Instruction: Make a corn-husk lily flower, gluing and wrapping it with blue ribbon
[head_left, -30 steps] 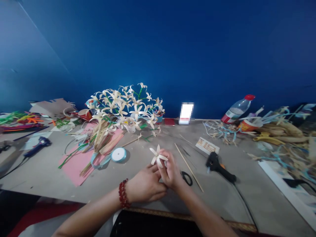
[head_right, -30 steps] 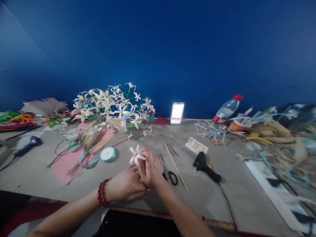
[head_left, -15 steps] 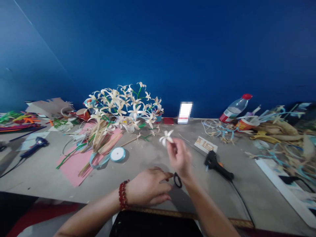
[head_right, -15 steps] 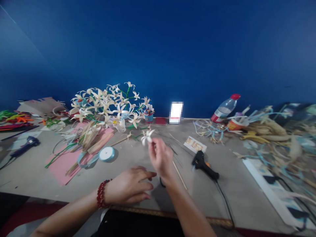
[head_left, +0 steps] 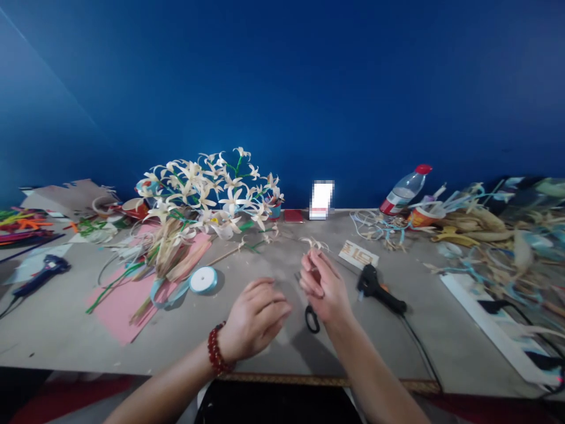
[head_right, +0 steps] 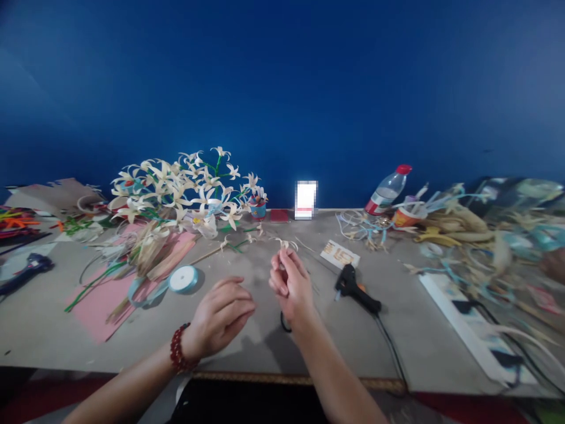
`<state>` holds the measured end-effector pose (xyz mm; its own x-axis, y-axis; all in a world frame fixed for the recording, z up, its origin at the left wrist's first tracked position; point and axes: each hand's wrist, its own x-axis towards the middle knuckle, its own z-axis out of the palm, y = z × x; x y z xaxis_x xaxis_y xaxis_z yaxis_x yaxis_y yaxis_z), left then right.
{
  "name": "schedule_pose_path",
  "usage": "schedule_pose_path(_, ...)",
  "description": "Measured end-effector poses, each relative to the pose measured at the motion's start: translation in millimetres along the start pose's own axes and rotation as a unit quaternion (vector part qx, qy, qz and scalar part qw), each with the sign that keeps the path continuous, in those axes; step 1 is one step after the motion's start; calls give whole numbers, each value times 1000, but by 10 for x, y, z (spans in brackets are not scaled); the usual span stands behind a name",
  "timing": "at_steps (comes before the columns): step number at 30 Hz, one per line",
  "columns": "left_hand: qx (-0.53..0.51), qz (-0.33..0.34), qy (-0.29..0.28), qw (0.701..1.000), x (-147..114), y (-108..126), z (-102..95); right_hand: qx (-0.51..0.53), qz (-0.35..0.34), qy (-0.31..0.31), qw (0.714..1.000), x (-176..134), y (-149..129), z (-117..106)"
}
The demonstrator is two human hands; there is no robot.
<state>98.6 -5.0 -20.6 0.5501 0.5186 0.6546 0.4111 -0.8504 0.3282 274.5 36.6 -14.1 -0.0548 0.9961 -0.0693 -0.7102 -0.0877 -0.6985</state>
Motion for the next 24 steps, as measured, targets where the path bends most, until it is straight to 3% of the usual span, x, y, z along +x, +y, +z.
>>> schedule_pose_path(4,22,-28,70,997,63,31,36,23,18,-8,1000,-41,17,88)
schedule_pose_path(7,44,-22,92,995,132,84,70,12,23,5,1000,-70,34,117)
schedule_pose_path(13,110,-31,57,992,317,189,118,-27,-10,40,999,-116,113,157)
schedule_pose_path(17,90,-14,33,995,358,219,122,-55,-37,69,995,-86,178,168)
schedule_pose_path(21,12,-22,26,999,113,162,25,-60,-65,71,994,-14,157,84)
schedule_pose_path(24,88,-142,50,985,-335,25,-222,-44,-67,72,994,17,84,-32)
